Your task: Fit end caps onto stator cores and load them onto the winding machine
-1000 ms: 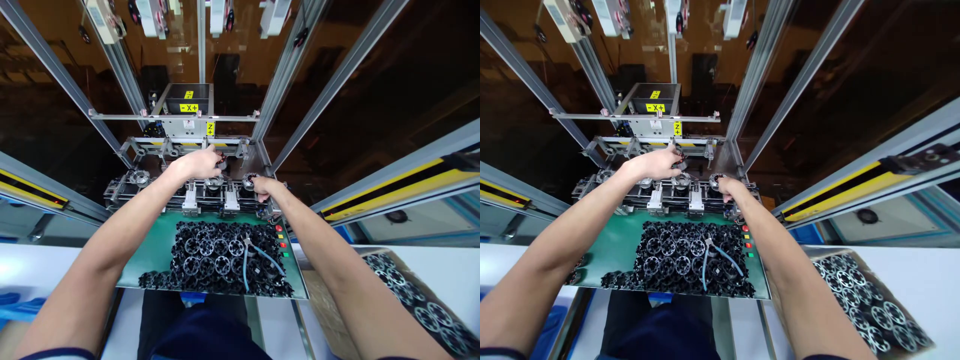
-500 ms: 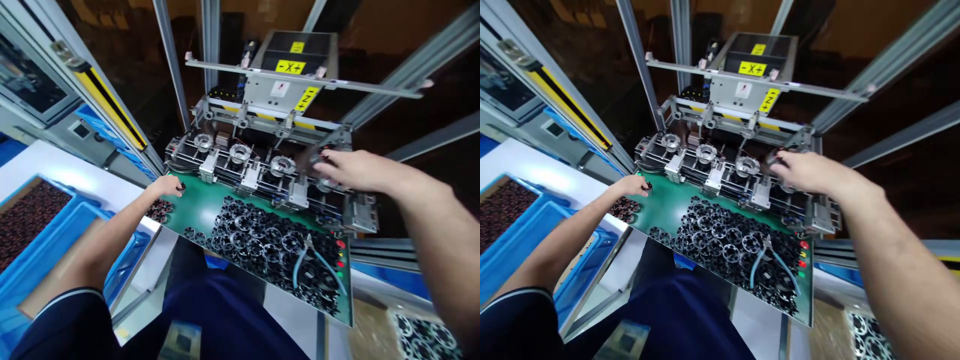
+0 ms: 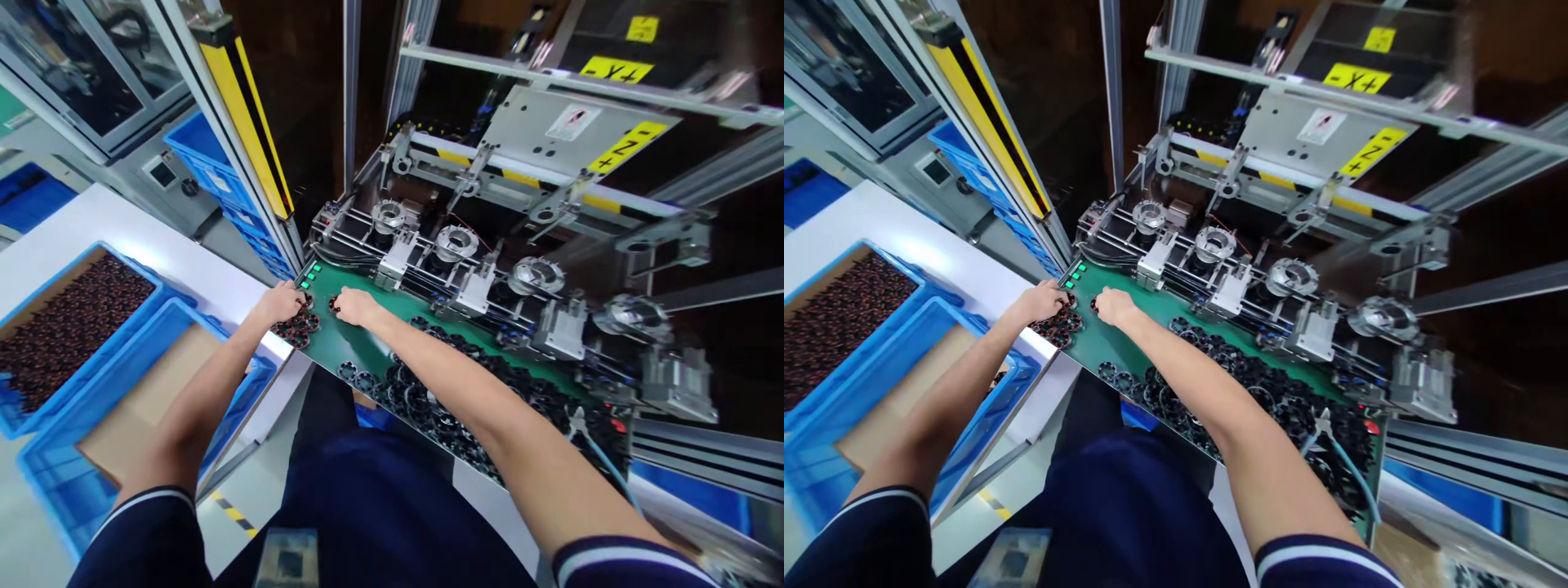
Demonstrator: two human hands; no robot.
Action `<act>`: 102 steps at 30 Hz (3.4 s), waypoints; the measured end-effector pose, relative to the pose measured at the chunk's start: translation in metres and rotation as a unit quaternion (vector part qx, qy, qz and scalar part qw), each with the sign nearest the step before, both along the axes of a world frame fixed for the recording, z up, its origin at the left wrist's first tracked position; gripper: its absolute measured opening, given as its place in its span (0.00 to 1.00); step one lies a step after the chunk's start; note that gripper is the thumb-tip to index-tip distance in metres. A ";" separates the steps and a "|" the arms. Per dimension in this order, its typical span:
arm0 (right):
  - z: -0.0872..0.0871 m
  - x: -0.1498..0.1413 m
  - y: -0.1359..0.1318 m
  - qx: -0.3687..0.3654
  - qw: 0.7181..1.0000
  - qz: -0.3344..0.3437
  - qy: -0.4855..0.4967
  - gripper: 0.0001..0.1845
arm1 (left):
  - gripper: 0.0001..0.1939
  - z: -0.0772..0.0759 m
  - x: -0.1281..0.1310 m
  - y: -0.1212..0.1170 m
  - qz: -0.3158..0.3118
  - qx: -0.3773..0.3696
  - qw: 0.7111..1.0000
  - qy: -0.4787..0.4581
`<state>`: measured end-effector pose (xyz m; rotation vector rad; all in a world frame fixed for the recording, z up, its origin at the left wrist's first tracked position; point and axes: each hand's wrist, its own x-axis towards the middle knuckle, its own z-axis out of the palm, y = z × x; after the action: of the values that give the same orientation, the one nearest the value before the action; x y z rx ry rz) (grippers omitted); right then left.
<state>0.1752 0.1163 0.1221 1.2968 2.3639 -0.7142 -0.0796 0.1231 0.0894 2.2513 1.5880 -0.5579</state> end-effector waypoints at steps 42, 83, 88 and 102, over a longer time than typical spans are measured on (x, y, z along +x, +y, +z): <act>0.093 0.273 -0.234 0.402 0.810 -0.310 0.295 0.33 | 0.44 0.103 0.194 -0.070 -0.025 0.264 0.802 -0.535; 0.174 0.212 -0.240 -0.053 0.583 -0.433 0.685 0.38 | 0.35 0.200 0.217 -0.140 0.172 -0.333 0.588 -0.717; 0.168 0.209 -0.241 -0.087 0.564 -0.434 0.697 0.33 | 0.33 0.200 0.219 -0.142 0.181 -0.369 0.580 -0.703; 0.135 0.226 -0.174 0.009 0.596 -0.501 0.628 0.33 | 0.31 0.162 0.210 -0.055 0.153 -0.272 0.661 -0.682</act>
<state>0.4014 -0.0575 0.2571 2.7513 1.9580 -2.6712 0.1304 0.0683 0.2513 1.1563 0.7117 0.6214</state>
